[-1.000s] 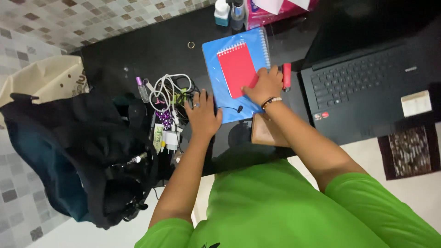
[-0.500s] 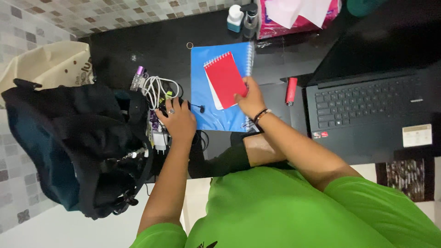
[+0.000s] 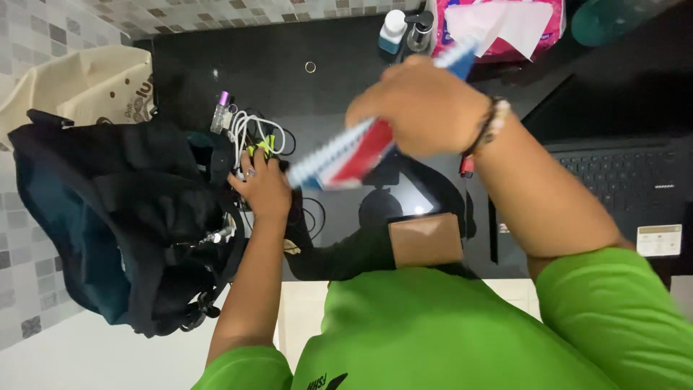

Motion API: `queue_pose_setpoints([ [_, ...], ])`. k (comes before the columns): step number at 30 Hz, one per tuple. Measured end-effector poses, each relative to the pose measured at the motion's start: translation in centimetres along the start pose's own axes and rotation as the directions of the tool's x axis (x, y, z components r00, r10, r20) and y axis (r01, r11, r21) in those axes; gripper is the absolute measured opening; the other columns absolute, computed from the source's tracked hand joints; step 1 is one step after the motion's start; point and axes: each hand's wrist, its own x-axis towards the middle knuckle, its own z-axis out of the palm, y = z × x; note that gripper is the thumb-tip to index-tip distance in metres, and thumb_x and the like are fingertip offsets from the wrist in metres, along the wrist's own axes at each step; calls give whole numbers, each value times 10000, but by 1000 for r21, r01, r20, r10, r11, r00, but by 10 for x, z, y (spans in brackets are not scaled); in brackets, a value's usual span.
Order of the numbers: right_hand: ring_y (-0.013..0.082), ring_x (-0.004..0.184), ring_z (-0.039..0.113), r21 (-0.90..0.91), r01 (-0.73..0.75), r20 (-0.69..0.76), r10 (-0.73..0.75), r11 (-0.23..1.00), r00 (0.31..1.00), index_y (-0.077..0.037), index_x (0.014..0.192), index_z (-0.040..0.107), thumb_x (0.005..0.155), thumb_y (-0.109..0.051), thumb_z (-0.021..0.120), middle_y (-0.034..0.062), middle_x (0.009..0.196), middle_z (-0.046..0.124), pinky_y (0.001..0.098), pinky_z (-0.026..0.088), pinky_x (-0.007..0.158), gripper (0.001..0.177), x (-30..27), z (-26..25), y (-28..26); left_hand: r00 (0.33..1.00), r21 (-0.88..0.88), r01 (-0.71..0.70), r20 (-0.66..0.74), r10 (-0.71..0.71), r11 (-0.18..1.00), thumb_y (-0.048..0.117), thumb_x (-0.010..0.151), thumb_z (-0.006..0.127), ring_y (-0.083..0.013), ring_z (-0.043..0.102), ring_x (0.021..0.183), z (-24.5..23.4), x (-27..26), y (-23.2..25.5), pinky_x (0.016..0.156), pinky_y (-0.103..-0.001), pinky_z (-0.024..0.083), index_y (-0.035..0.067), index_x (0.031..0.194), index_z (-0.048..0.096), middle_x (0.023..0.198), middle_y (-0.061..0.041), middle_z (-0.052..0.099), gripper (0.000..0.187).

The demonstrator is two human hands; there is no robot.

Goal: Organize and clear various items from a desk surface, including notebooks, electronics, and personal accessories.

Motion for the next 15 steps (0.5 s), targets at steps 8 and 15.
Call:
queue_pose_setpoints([
  [8, 202, 1004, 622, -725, 486, 513, -87, 489, 854, -170, 1122, 691, 896, -583, 661, 10, 1055, 656, 505, 455, 933, 471, 165, 130, -55, 980, -41, -74, -189, 65, 996, 134, 710, 808, -377, 514, 1323, 0, 10, -19, 892, -625, 389, 154, 891, 725, 1269, -66, 671, 200],
  [15, 280, 1419, 483, -672, 57, 142, 54, 738, 988, -183, 1332, 691, 999, -124, 582, 16, 1434, 643, 718, -61, 1223, 356, 210, 184, -49, 985, -109, -77, -164, 59, 991, 157, 777, 756, -365, 496, 1351, 2, 10, -25, 902, -623, 375, 193, 945, 737, 1309, -54, 655, 172],
])
